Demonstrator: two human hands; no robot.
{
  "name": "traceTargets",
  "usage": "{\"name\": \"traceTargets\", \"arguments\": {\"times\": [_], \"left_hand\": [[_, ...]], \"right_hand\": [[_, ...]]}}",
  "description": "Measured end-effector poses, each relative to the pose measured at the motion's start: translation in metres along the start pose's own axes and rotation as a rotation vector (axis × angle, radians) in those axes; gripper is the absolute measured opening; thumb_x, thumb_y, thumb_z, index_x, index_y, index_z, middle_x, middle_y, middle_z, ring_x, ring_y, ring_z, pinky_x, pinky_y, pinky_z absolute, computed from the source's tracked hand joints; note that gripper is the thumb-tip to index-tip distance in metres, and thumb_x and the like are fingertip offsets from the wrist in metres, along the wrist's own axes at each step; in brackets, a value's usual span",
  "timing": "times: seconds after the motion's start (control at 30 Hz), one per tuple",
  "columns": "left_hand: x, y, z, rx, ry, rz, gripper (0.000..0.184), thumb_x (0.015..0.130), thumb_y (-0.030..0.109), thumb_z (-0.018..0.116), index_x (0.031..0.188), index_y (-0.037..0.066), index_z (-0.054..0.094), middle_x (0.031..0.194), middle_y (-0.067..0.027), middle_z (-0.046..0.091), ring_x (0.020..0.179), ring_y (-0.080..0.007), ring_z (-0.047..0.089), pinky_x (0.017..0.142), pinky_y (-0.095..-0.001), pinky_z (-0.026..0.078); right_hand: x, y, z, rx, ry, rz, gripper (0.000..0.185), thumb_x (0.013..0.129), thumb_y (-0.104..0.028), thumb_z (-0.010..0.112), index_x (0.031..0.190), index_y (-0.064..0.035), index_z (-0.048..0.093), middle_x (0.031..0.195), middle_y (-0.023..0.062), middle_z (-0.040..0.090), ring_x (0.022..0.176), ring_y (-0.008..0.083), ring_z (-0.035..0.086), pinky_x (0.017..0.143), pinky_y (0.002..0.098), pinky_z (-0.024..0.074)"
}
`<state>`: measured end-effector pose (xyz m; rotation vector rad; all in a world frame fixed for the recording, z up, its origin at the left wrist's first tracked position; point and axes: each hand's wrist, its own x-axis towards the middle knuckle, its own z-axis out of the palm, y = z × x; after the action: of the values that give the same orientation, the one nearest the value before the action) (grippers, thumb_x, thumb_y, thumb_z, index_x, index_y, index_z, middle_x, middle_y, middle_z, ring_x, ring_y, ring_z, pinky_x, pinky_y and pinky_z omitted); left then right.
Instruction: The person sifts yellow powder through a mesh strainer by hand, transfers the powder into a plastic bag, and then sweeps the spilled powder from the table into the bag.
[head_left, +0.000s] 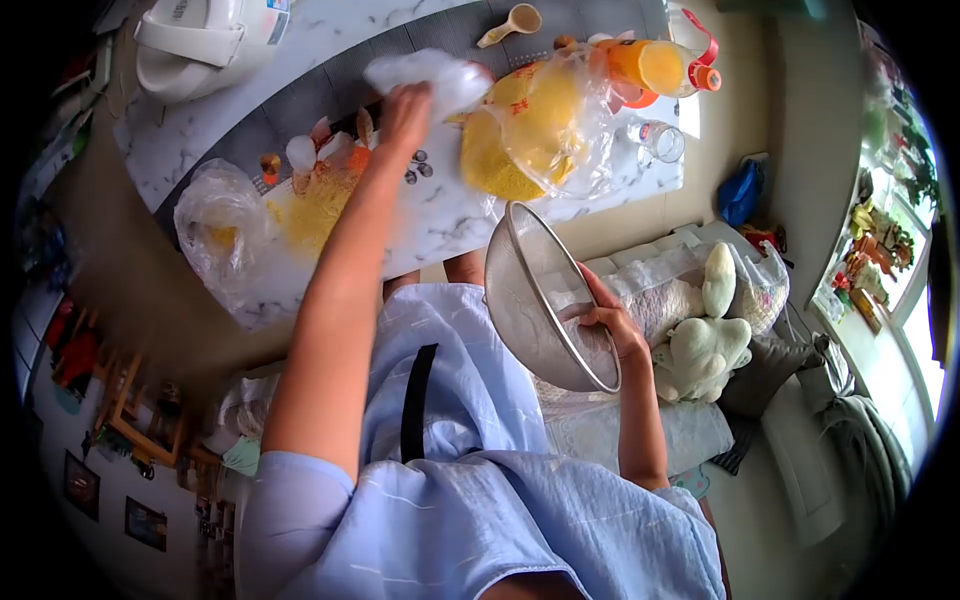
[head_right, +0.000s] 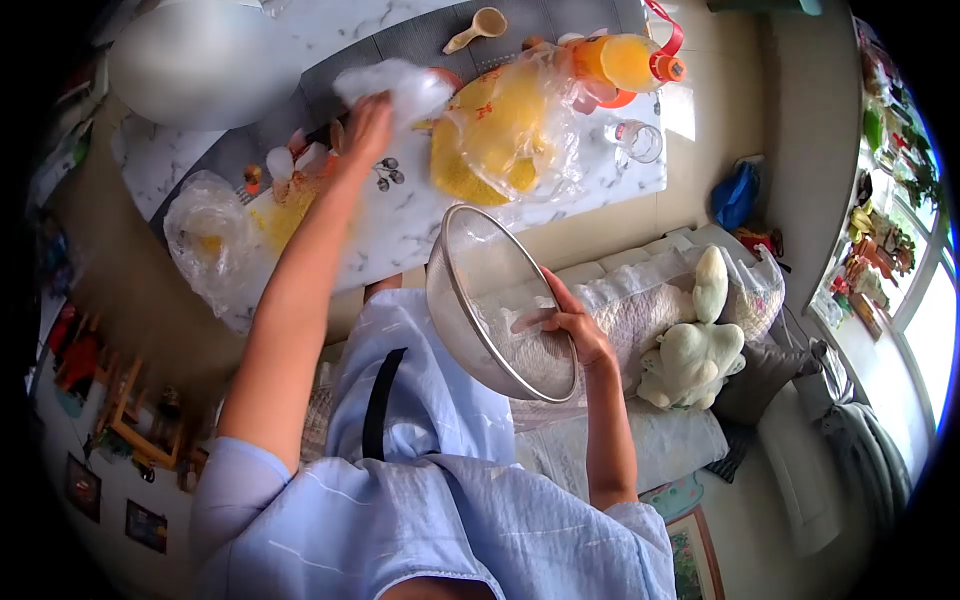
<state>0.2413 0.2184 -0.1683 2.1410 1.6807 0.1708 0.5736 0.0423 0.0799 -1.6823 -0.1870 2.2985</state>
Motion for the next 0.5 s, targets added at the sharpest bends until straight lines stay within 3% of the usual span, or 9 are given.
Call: {"name": "traceTargets", "arguments": {"times": [0.1, 0.13, 0.27, 0.37, 0.4, 0.43, 0.5], "left_hand": [[-0.086, -0.07, -0.016, 0.159, -0.198, -0.165, 0.022, 0.083, 0.003, 0.052, 0.103, -0.001, 0.059, 0.108, -0.0141, 0.059, 0.106, -0.03, 0.053, 0.095, -0.0377, 0.043], [-0.114, -0.086, -0.021, 0.058, -0.137, -0.259, 0.023, 0.083, 0.004, 0.052, 0.104, 0.0, 0.059, 0.109, -0.0139, 0.058, 0.108, -0.0293, 0.052, 0.096, -0.0377, 0.042], [-0.19, -0.147, -0.015, 0.089, -0.188, -0.23, 0.028, 0.079, 0.005, 0.058, 0.106, 0.001, 0.059, 0.11, -0.0162, 0.056, 0.106, -0.0329, 0.051, 0.094, -0.0424, 0.042], [-0.207, -0.135, -0.037, -0.014, -0.235, -0.302, 0.039, 0.074, 0.005, 0.065, 0.112, 0.0, 0.056, 0.114, -0.0177, 0.055, 0.108, -0.0367, 0.05, 0.096, -0.0455, 0.041], [-0.209, -0.127, -0.047, -0.013, -0.156, -0.256, 0.039, 0.074, 0.003, 0.064, 0.112, 0.001, 0.056, 0.113, -0.0159, 0.055, 0.108, -0.0352, 0.051, 0.094, -0.045, 0.042], [-0.21, -0.117, -0.058, -0.011, -0.077, -0.209, 0.039, 0.074, 0.001, 0.063, 0.113, 0.002, 0.057, 0.112, -0.0141, 0.055, 0.108, -0.0338, 0.051, 0.092, -0.0444, 0.043], [-0.204, -0.084, -0.096, -0.037, 0.003, -0.215, 0.041, 0.074, 0.002, 0.064, 0.115, 0.002, 0.055, 0.113, -0.0142, 0.055, 0.109, -0.0344, 0.051, 0.092, -0.0446, 0.042]], "right_hand": [[0.012, 0.002, 0.018, 0.002, -0.044, 0.001, 0.087, 0.064, 0.004, 0.045, 0.148, -0.0055, 0.024, 0.13, 0.0121, 0.052, 0.096, 0.0211, 0.063, 0.077, 0.0218, 0.0457], [0.019, 0.0, 0.028, -0.007, -0.04, -0.004, 0.086, 0.065, 0.004, 0.045, 0.149, -0.0059, 0.024, 0.129, 0.0114, 0.052, 0.096, 0.02, 0.063, 0.078, 0.0216, 0.0455], [0.055, -0.005, 0.055, -0.038, -0.025, -0.037, 0.084, 0.069, 0.004, 0.044, 0.149, -0.0098, 0.024, 0.125, 0.0112, 0.054, 0.096, 0.0175, 0.061, 0.078, 0.022, 0.0459], [0.08, -0.027, 0.095, -0.003, -0.005, -0.095, 0.085, 0.072, 0.005, 0.043, 0.151, -0.0129, 0.017, 0.119, 0.0194, 0.058, 0.099, 0.0186, 0.061, 0.079, 0.0253, 0.0473], [0.092, -0.03, 0.105, 0.027, 0.002, -0.121, 0.085, 0.073, 0.005, 0.043, 0.151, -0.0134, 0.015, 0.117, 0.0215, 0.059, 0.1, 0.0198, 0.061, 0.081, 0.0272, 0.0478], [0.111, -0.029, 0.109, -0.02, -0.057, -0.149, 0.085, 0.075, 0.006, 0.041, 0.151, -0.0148, 0.009, 0.113, 0.0211, 0.061, 0.094, 0.0223, 0.063, 0.077, 0.0268, 0.0499], [0.149, -0.021, 0.142, 0.129, 0.094, -0.412, 0.083, 0.076, 0.007, 0.041, 0.148, -0.0149, 0.006, 0.107, 0.0201, 0.063, 0.076, 0.021, 0.065, 0.065, 0.0266, 0.0533]]}}
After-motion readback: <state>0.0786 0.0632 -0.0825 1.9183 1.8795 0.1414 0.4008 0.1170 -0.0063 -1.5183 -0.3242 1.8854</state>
